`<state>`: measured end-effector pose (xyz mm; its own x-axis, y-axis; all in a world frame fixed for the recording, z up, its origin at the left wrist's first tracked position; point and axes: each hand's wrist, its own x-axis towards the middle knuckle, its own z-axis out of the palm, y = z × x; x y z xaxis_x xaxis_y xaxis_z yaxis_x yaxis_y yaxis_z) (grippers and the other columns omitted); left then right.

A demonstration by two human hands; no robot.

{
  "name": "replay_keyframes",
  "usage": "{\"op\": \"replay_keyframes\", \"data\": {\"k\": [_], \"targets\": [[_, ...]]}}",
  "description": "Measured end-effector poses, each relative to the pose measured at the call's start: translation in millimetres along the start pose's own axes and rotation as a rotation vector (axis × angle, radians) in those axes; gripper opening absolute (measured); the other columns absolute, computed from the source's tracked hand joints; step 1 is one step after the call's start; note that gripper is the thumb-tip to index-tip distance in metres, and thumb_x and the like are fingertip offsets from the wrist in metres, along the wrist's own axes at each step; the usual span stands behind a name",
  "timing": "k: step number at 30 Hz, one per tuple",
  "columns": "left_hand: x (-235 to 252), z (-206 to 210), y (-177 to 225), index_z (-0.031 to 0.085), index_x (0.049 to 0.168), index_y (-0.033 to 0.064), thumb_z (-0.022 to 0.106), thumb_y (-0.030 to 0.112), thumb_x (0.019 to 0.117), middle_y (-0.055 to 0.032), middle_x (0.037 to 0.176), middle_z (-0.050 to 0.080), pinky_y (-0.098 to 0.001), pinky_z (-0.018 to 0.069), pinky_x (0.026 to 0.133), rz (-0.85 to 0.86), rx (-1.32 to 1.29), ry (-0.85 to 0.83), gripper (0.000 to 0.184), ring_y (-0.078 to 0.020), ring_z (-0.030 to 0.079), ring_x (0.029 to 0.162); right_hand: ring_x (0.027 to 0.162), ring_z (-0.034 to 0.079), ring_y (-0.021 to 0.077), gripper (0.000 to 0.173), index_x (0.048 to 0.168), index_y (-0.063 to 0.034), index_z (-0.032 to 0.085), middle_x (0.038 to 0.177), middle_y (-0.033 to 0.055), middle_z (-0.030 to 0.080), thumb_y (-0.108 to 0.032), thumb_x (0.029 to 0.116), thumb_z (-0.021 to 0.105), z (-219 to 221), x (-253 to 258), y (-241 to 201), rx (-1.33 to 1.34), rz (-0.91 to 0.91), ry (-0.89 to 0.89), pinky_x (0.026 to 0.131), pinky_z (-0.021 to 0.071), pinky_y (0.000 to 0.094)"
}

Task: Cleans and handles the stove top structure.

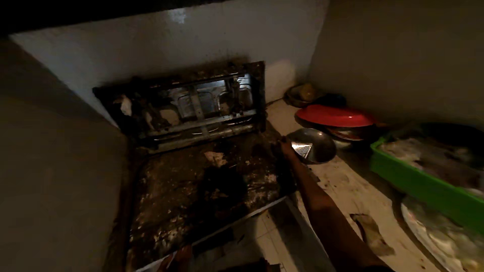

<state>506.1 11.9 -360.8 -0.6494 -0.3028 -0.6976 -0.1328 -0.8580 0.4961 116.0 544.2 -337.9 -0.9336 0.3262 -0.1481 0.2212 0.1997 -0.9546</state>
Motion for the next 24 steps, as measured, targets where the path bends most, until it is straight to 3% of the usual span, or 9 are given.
{"op": "replay_keyframes", "data": {"k": [4,6,9,13,16,19,22,23,24], "targets": [[0.7,5.2,-9.4,0.053,0.121,0.0033,0.04,0.033,0.1045,-0.0182,0.109,0.069,-0.0472,0.0596,0.083,0.026,0.026,0.07,0.036,-0.0306,0.07,0.098,0.122,0.062,0.0284,0.051,0.148,-0.0033,0.047,0.138,0.0211,0.059,-0.029,0.1045,0.056,-4.7,-13.0,5.6,-0.052,-0.021,-0.003,0.102,0.0537,0.0451],[-5.9,16.7,-12.1,0.055,0.111,0.0064,0.04,0.031,0.1033,-0.0134,0.097,0.071,-0.0412,0.0616,0.072,0.039,0.045,0.126,0.029,-0.0255,0.072,0.084,0.115,0.065,0.0285,0.046,0.145,-0.004,0.05,0.131,0.0215,0.063,-0.027,0.1059,0.055,-6.0,-6.9,14.3,0.0,-0.009,0.022,0.098,0.0554,0.046],[-9.4,22.5,-16.5,0.055,0.1,0.0078,0.043,0.028,0.1007,-0.011,0.089,0.069,-0.0395,0.0613,0.068,0.021,-0.017,0.126,0.024,-0.0235,0.071,0.078,0.115,0.065,0.0315,0.045,0.146,-0.0082,0.051,0.13,0.0221,0.064,-0.032,0.108,0.05,-13.1,-7.5,15.7,-0.012,0.033,0.015,0.098,0.054,0.0501],[-17.2,27.0,-15.9,0.054,0.107,0.0059,0.043,0.027,0.1012,-0.0134,0.098,0.069,-0.0424,0.0608,0.075,0.021,-0.041,0.149,0.024,-0.0257,0.071,0.087,0.112,0.065,0.0327,0.046,0.146,-0.0072,0.049,0.129,0.0232,0.063,-0.033,0.1078,0.052,-13.2,-18.1,8.2,-0.044,0.065,0.024,0.095,0.0555,0.0506],[-15.5,26.3,-18.8,0.053,0.11,0.0052,0.044,0.027,0.1011,-0.014,0.099,0.067,-0.0445,0.0602,0.075,0.032,-0.078,0.187,0.025,-0.0267,0.07,0.087,0.132,0.056,0.0352,0.06,0.147,0.0003,0.047,0.142,0.0253,0.056,-0.037,0.1018,0.06,-16.0,-20.5,19.3,-0.485,0.038,-0.093,0.112,0.0458,0.0504],[-15.5,25.3,-25.4,0.055,0.108,0.0043,0.042,0.025,0.1008,-0.0144,0.098,0.068,-0.0415,0.0604,0.073,0.036,-0.066,0.137,0.025,-0.0247,0.07,0.085,0.137,0.05,0.0392,0.059,0.145,-0.0024,0.052,0.146,0.0259,0.052,-0.043,0.1021,0.056,-11.9,-46.3,27.5,-0.821,0.009,-0.178,0.115,0.0414,0.0555],[-8.5,13.7,-26.7,0.056,0.106,0.0055,0.041,0.024,0.1019,-0.0111,0.095,0.069,-0.0386,0.0608,0.072,0.03,-0.028,0.073,0.024,-0.021,0.07,0.082,0.144,0.042,0.0414,0.064,0.156,0.0013,0.036,0.156,0.0285,0.041,-0.036,0.1058,0.053,-17.3,-121.6,31.1,-0.69,-0.001,-0.038,0.119,0.0355,0.0543],[-5.7,10.3,-27.6,0.056,0.107,0.0063,0.042,0.024,0.1016,-0.0102,0.095,0.069,-0.0384,0.0609,0.071,0.025,-0.011,0.072,0.024,-0.0203,0.07,0.083,0.143,0.044,0.0404,0.063,0.156,0.0024,0.036,0.155,0.0283,0.043,-0.033,0.1064,0.052,-24.2,-143.0,40.8,-0.567,0.014,0.042,0.119,0.0373,0.0526],[-3.3,8.0,-29.1,0.056,0.108,0.0071,0.042,0.026,0.1019,-0.0092,0.096,0.069,-0.0377,0.0607,0.072,0.015,-0.002,0.064,0.024,-0.0194,0.07,0.084,0.139,0.05,0.0382,0.058,0.151,0.0026,0.043,0.15,0.0274,0.048,-0.032,0.1062,0.053,-31.9,-157.3,47.9,-0.428,0.027,0.12,0.116,0.0411,0.051]]}}
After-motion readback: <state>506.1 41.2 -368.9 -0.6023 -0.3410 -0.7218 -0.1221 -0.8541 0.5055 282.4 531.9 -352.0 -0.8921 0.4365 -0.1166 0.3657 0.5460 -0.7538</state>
